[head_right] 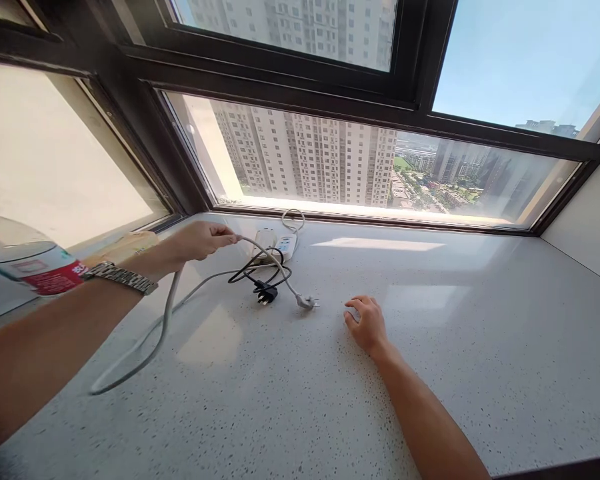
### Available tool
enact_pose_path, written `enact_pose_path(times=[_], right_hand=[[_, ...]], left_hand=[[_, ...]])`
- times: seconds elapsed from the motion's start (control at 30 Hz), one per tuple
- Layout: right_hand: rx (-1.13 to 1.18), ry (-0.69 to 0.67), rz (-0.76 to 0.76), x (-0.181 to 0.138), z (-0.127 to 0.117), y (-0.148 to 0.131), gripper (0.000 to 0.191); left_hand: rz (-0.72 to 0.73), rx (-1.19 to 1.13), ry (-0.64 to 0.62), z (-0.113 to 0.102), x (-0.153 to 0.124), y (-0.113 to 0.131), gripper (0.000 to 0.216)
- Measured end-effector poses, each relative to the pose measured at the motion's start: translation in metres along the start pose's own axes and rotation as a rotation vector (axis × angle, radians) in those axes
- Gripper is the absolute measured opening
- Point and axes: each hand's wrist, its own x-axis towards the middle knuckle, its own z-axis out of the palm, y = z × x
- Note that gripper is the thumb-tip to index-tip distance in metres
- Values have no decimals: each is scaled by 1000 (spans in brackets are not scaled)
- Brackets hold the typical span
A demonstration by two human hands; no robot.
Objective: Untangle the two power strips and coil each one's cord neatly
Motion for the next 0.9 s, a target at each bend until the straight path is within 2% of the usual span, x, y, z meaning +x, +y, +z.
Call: enact_pose_path(times=[0.07, 0.13, 0.27, 0.33, 0.47, 0.63, 0.73, 0.8, 0.83, 0.9], right_hand=[[4, 6, -2, 0, 0, 0, 22], [3, 11, -8, 0, 0, 0, 21], [-2, 10, -7, 0, 0, 0, 20], [5, 15, -9, 1, 1, 1, 19], [16, 18, -15, 1, 2, 3, 19], [27, -13, 20, 1, 1, 1, 19], [35, -19, 31, 0, 0, 0, 20], [32, -21, 30, 0, -1, -1, 20], [30, -23, 28, 0, -1, -2, 20], [27, -22, 23, 0, -1, -2, 20]], left_hand=[[-20, -249, 166, -10, -7, 18, 18], [28, -471, 269, -19, -18, 38, 24], [195, -731, 398, -30, -40, 66, 35], [208, -746, 377, -29, -46, 67, 36], [87, -625, 201, -9, -48, 50, 36], [-3, -488, 99, 18, -45, 16, 28], [-47, -304, -47, 14, -41, -2, 17], [-79, -115, -139, 3, -36, -7, 27], [-87, 20, -163, -2, -33, -7, 32], [-50, 378, -105, -9, -29, -2, 40]])
